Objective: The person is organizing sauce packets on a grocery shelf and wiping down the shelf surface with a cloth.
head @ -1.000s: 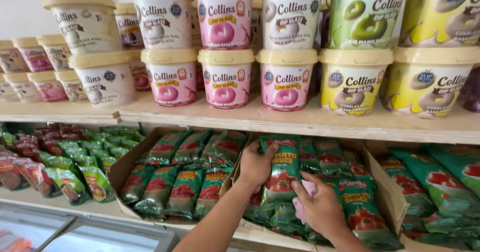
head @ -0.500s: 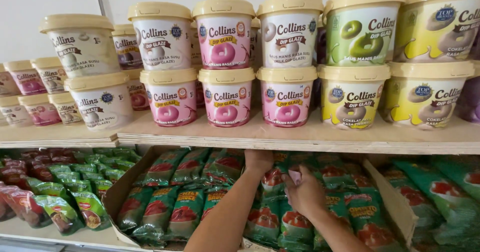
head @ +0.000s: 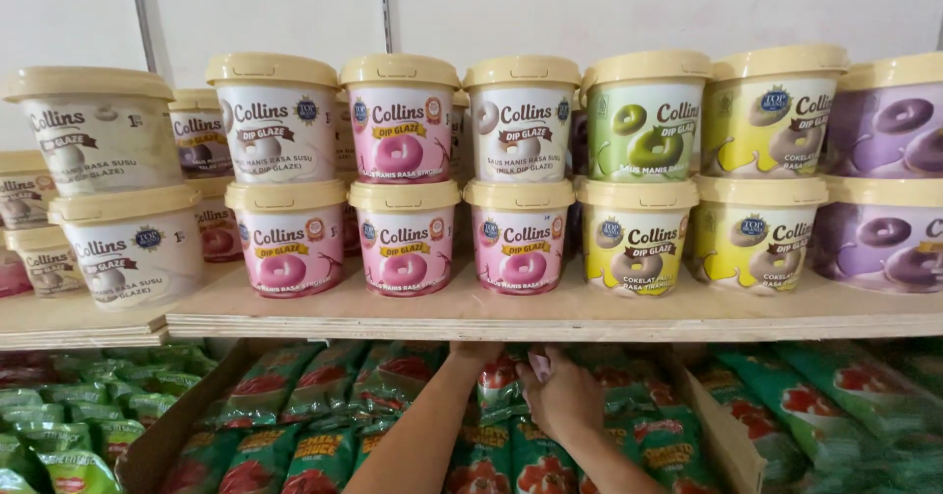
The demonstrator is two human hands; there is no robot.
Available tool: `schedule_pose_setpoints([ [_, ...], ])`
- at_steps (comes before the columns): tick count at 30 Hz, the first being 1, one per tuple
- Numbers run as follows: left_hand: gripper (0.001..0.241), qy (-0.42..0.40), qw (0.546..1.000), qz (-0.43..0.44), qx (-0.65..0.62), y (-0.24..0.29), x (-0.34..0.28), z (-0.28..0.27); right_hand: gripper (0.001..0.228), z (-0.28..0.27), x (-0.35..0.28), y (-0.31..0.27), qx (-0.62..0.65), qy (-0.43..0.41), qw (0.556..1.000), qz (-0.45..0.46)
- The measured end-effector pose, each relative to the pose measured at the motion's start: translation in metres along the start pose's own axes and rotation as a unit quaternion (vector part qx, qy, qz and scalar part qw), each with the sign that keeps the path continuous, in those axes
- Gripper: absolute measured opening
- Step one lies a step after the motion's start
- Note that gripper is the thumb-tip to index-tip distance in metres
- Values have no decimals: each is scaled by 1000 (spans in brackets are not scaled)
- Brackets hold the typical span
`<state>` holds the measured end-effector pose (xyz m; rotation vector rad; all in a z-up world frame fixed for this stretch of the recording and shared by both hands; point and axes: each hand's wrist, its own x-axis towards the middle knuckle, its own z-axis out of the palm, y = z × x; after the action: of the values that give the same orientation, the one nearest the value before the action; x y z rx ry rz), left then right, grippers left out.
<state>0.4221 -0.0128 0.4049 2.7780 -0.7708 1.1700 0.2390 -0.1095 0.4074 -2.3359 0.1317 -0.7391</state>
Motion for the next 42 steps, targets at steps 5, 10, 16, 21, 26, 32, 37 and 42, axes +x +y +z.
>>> schedule_pose_setpoints([
  [5, 48, -11, 1000, 15, -2, -9, 3, -19, 40, 13, 6, 13, -28, 9, 1000, -1],
  [10, 47, -38, 999, 36, -11, -5, -14, -9, 42, 7, 4, 3, -77, 20, 997, -18],
  [16, 47, -72, 996, 53, -20, -1, -35, 31, 28, 31, 10, 33, -211, 12, 967, -143],
  [21, 54, -311, 943, 73, -98, 15, -53, -1, 24, 10, -1, 19, -141, 9, 979, -146],
  [26, 80, -314, 939, -38, -137, 39, -68, -54, 22, 4, -9, 29, -90, 2, 982, -164],
  [32, 80, -335, 942, 18, -18, 38, -74, -35, 29, 3, -19, 32, -41, 8, 982, -182],
  [37, 78, -287, 957, 15, -38, 41, -83, -30, 23, -13, -59, 14, -5, 18, 977, -211],
  [42, 61, -67, 970, -119, -203, 59, -115, -49, 20, -10, -98, 41, 54, -21, 973, -222],
])
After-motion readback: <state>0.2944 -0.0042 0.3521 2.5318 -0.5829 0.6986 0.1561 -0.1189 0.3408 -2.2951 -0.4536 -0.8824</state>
